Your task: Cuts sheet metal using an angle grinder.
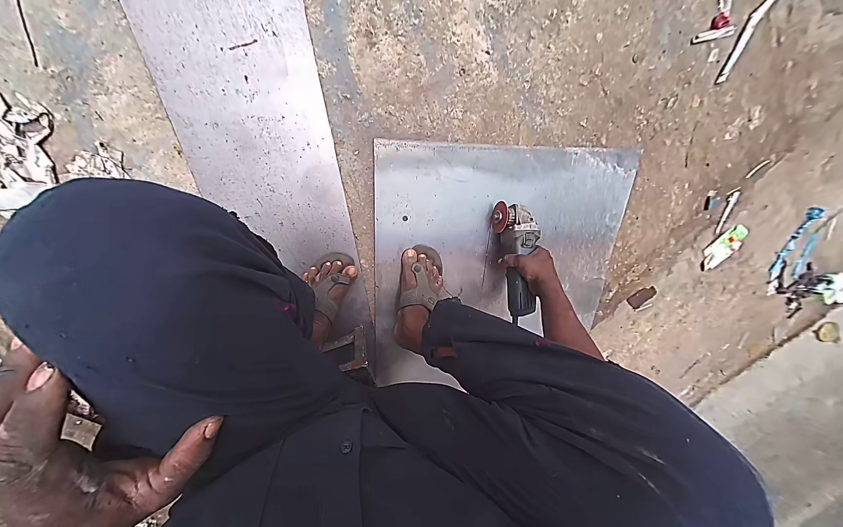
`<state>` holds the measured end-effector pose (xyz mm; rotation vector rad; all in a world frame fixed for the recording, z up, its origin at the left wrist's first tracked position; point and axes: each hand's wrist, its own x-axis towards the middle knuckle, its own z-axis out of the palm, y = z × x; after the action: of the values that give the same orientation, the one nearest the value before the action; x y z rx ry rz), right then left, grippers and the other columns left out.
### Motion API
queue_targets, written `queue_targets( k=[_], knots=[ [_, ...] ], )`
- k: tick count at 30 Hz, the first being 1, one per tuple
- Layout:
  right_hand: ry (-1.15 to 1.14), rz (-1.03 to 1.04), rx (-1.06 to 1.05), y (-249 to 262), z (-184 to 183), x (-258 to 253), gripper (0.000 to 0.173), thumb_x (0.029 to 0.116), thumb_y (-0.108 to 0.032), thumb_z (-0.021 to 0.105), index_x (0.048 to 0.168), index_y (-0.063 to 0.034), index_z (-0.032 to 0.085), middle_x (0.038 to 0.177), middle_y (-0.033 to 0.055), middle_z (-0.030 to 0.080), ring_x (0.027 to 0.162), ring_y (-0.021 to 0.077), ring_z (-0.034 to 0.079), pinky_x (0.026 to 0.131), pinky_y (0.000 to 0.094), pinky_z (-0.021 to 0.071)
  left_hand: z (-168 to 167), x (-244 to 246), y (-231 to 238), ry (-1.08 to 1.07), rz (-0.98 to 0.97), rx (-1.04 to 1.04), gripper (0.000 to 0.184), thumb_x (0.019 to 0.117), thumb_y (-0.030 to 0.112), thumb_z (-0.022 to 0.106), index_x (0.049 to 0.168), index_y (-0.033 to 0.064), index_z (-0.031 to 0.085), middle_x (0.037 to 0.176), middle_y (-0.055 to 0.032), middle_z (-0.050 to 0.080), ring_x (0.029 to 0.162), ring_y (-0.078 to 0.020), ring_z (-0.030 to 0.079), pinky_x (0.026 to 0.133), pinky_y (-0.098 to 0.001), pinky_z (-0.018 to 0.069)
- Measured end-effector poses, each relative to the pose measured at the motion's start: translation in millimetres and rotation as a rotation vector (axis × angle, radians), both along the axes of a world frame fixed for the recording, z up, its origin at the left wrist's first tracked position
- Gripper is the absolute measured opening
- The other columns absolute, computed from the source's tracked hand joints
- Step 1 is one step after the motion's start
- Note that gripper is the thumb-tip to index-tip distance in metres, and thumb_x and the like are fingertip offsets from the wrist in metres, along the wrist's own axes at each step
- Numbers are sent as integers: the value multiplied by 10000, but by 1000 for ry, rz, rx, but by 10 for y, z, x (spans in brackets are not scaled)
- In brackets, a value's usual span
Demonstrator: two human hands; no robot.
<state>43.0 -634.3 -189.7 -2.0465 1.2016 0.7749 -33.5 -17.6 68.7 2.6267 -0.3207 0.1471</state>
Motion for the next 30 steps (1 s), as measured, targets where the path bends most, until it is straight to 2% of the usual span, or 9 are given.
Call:
queue_targets(
  k=[3,9,13,21,27,30],
  knots=[
    [2,-4,2,19,16,-6,515,702,-181,884,1116,15,648,940,215,700,804,346,694,743,589,573,-11,-7,18,-16,4,-9,1063,769,623,762,1617,220,263,1635,-94,341,1505,-299,344,1195,-539,357],
    [19,-1,-19,-4,-19,7,538,692,-194,894,1118,16,642,961,230,696,832,361,692,754,597,569,13,-19,12,11,0,24,1013,794,624,734,1576,133,317,1578,-157,403,1475,-308,385,1177,-530,370],
    [24,-7,-17,25,12,36,540,704,-178,893,1137,21,638,982,233,693,854,364,689,772,599,564,-7,-19,40,-34,13,0,1037,768,625,762,1599,209,299,1579,-109,400,1472,-299,387,1170,-529,382],
    [43,14,-30,33,24,26,528,711,-188,891,1127,25,644,982,238,693,866,368,687,781,605,559,-7,-16,49,-31,15,-14,1054,760,630,768,1603,218,289,1616,-102,363,1497,-315,355,1188,-545,362],
    [48,32,-55,32,-15,-28,537,683,-200,905,1101,23,652,978,237,697,882,379,686,786,622,551,-3,1,37,-29,8,0,1063,760,636,761,1607,214,276,1608,-112,370,1493,-324,358,1185,-550,366],
    [54,32,-47,-2,-30,-31,524,697,-207,897,1100,21,651,974,233,699,874,374,688,783,617,555,1,7,44,-17,0,18,1062,763,649,754,1604,209,277,1602,-131,383,1482,-333,378,1173,-554,376]
  ],
)
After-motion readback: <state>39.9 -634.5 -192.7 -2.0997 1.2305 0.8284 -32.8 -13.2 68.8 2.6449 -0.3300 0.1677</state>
